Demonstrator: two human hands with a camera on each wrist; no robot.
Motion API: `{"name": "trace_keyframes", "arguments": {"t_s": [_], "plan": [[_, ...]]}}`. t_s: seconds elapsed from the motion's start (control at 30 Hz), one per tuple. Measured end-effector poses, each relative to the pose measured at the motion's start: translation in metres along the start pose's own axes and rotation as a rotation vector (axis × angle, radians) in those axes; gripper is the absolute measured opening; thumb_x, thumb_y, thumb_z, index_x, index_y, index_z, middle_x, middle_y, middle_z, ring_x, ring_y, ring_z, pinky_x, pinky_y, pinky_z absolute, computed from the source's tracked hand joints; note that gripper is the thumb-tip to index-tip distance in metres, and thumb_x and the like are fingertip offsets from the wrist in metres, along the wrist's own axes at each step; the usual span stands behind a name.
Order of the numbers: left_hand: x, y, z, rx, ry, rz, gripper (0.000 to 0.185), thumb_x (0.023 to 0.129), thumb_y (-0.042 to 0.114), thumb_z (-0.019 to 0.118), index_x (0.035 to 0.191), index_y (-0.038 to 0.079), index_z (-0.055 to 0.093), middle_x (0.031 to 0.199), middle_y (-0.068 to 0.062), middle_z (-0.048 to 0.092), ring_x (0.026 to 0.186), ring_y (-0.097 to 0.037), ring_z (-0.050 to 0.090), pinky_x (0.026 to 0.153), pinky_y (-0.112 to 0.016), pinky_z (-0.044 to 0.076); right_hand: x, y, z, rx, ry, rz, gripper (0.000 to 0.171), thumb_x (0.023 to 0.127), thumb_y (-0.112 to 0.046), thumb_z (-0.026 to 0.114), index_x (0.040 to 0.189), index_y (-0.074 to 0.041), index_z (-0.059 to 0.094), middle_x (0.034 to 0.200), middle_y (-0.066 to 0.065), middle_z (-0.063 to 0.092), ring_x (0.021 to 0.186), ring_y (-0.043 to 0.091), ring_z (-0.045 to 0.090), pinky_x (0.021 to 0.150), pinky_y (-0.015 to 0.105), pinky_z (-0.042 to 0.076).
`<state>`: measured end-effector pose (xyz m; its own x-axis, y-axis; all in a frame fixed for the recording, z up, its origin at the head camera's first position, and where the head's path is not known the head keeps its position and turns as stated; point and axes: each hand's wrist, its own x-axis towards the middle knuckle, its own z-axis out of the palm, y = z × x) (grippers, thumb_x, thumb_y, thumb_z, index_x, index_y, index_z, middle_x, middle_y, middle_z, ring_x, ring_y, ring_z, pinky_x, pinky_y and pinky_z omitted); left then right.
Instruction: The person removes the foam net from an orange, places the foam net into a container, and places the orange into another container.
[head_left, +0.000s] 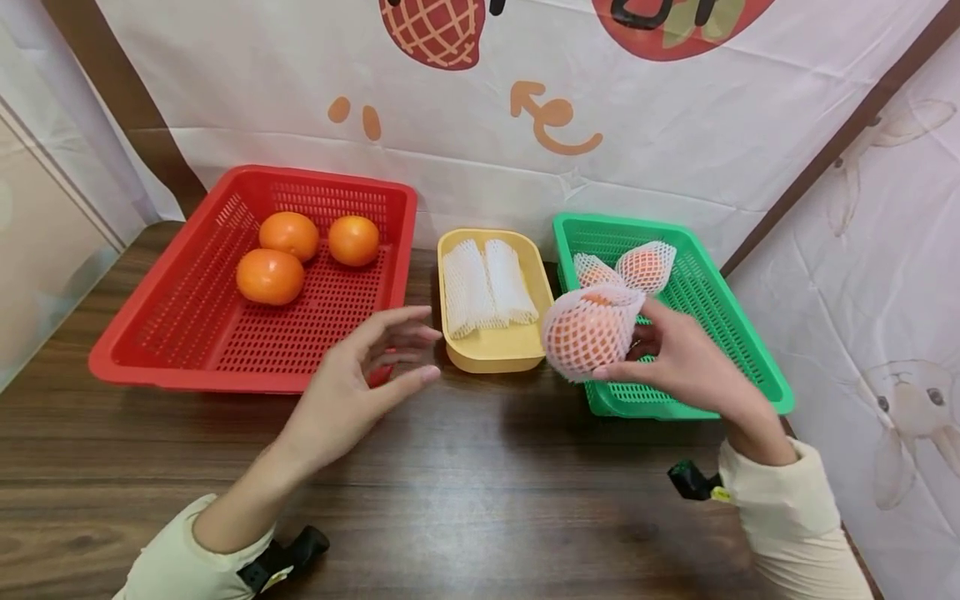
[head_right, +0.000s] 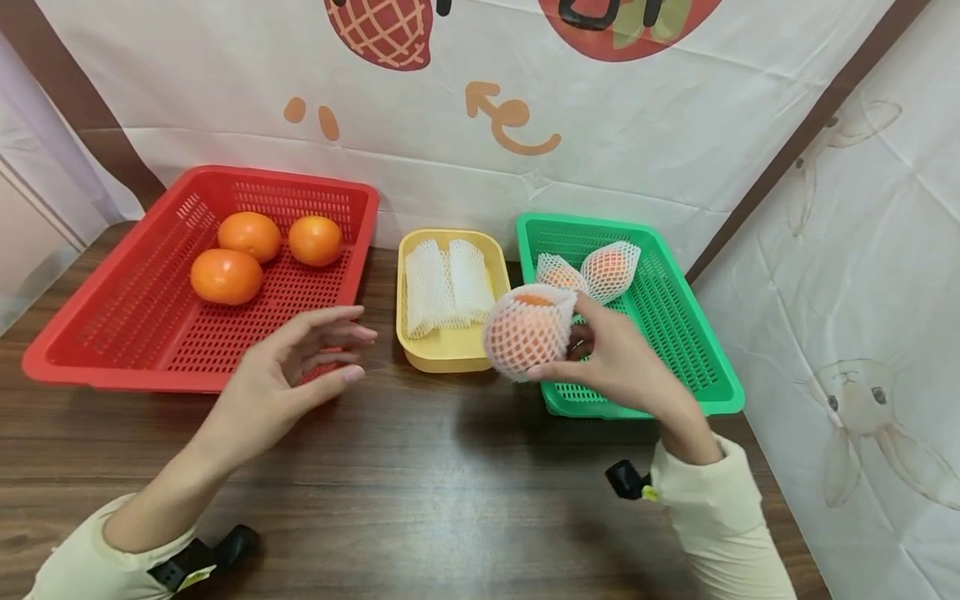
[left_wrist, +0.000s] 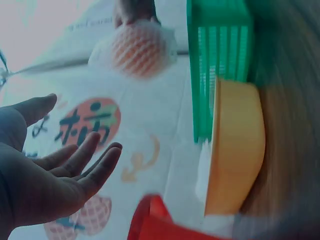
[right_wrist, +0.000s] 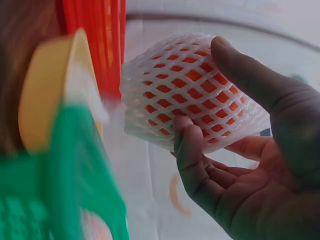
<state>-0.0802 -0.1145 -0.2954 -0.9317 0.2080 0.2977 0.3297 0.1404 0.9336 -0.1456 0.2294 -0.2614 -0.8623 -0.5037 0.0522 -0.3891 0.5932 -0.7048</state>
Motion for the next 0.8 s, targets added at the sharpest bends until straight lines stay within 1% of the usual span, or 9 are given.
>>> {"name": "trace_keyframes", "arguments": {"t_s": [0.1, 0.2, 0.27, 0.37, 0.43, 0.47, 0.57, 0.67, 0.8], "plan": [[-0.004, -0.002, 0.012, 0.006, -0.042, 0.008, 0.055, 0.083, 0.005, 0.074, 0.133, 0.008, 0.052, 0.116, -0.006, 0.061, 0.105, -0.018, 0.06, 0.09, -0.032, 0.048, 0.001, -0.008, 0.024, 0.069, -0.05, -0.029, 0.075, 0.072, -0.027, 0.085, 0.134, -0.013, 0.047, 0.119, 0.002, 0.059, 0.093, 0.015, 0.066, 0.073, 0.033, 0.055], [-0.007, -0.008, 0.022, 0.066, -0.063, 0.035, 0.058, 0.081, 0.009, 0.077, 0.133, 0.008, 0.052, 0.116, -0.004, 0.06, 0.106, -0.017, 0.058, 0.089, -0.032, 0.049, 0.003, -0.013, 0.049, 0.151, -0.106, -0.046, 0.073, 0.071, -0.027, 0.086, 0.133, -0.015, 0.048, 0.116, 0.001, 0.061, 0.088, 0.013, 0.067, 0.069, 0.034, 0.055], [-0.009, -0.013, 0.027, 0.136, -0.061, 0.04, 0.06, 0.08, 0.015, 0.079, 0.133, 0.01, 0.052, 0.118, -0.002, 0.059, 0.107, -0.017, 0.057, 0.089, -0.036, 0.049, 0.004, -0.013, 0.064, 0.176, -0.136, -0.045, 0.072, 0.073, -0.029, 0.085, 0.133, -0.017, 0.048, 0.112, -0.001, 0.063, 0.084, 0.013, 0.066, 0.067, 0.034, 0.055], [-0.011, -0.02, 0.035, 0.207, -0.042, 0.015, 0.061, 0.078, 0.022, 0.081, 0.133, 0.014, 0.054, 0.121, 0.001, 0.056, 0.108, -0.016, 0.055, 0.091, -0.041, 0.046, 0.005, -0.01, 0.083, 0.198, -0.159, -0.047, 0.07, 0.073, -0.03, 0.084, 0.133, -0.019, 0.049, 0.106, -0.002, 0.065, 0.081, 0.013, 0.065, 0.066, 0.034, 0.054], [-0.013, -0.024, 0.041, 0.238, -0.026, -0.005, 0.062, 0.076, 0.025, 0.082, 0.132, 0.015, 0.055, 0.123, 0.002, 0.056, 0.107, -0.015, 0.055, 0.092, -0.044, 0.044, 0.005, -0.008, 0.092, 0.196, -0.17, -0.04, 0.07, 0.073, -0.034, 0.083, 0.133, -0.021, 0.049, 0.103, -0.004, 0.066, 0.081, 0.013, 0.064, 0.067, 0.033, 0.054], [-0.014, -0.026, 0.043, 0.234, -0.024, -0.012, 0.063, 0.076, 0.024, 0.083, 0.131, 0.013, 0.055, 0.123, 0.002, 0.055, 0.107, -0.014, 0.054, 0.092, -0.044, 0.045, 0.004, -0.007, 0.097, 0.199, -0.173, -0.041, 0.07, 0.073, -0.035, 0.084, 0.132, -0.021, 0.05, 0.101, -0.004, 0.066, 0.081, 0.013, 0.064, 0.067, 0.033, 0.054], [-0.017, -0.032, 0.051, 0.243, -0.023, -0.032, 0.063, 0.075, 0.024, 0.083, 0.13, 0.011, 0.056, 0.121, 0.002, 0.055, 0.104, -0.012, 0.055, 0.09, -0.04, 0.047, 0.003, -0.004, 0.107, 0.216, -0.177, -0.04, 0.07, 0.071, -0.037, 0.084, 0.131, -0.022, 0.051, 0.103, -0.005, 0.064, 0.084, 0.012, 0.064, 0.068, 0.032, 0.054], [-0.019, -0.039, 0.055, 0.268, -0.041, -0.051, 0.062, 0.076, 0.026, 0.082, 0.13, 0.008, 0.057, 0.119, 0.002, 0.055, 0.103, -0.012, 0.056, 0.086, -0.039, 0.049, 0.001, 0.0, 0.116, 0.219, -0.17, -0.039, 0.071, 0.07, -0.037, 0.085, 0.13, -0.023, 0.051, 0.103, -0.007, 0.064, 0.082, 0.011, 0.063, 0.067, 0.03, 0.054], [-0.02, -0.048, 0.056, 0.318, -0.066, -0.063, 0.063, 0.077, 0.028, 0.081, 0.13, 0.005, 0.058, 0.118, 0.0, 0.057, 0.103, -0.015, 0.057, 0.085, -0.041, 0.049, 0.001, 0.006, 0.128, 0.192, -0.182, -0.044, 0.073, 0.071, -0.039, 0.084, 0.132, -0.022, 0.049, 0.106, -0.009, 0.061, 0.081, 0.009, 0.062, 0.067, 0.03, 0.054]]}}
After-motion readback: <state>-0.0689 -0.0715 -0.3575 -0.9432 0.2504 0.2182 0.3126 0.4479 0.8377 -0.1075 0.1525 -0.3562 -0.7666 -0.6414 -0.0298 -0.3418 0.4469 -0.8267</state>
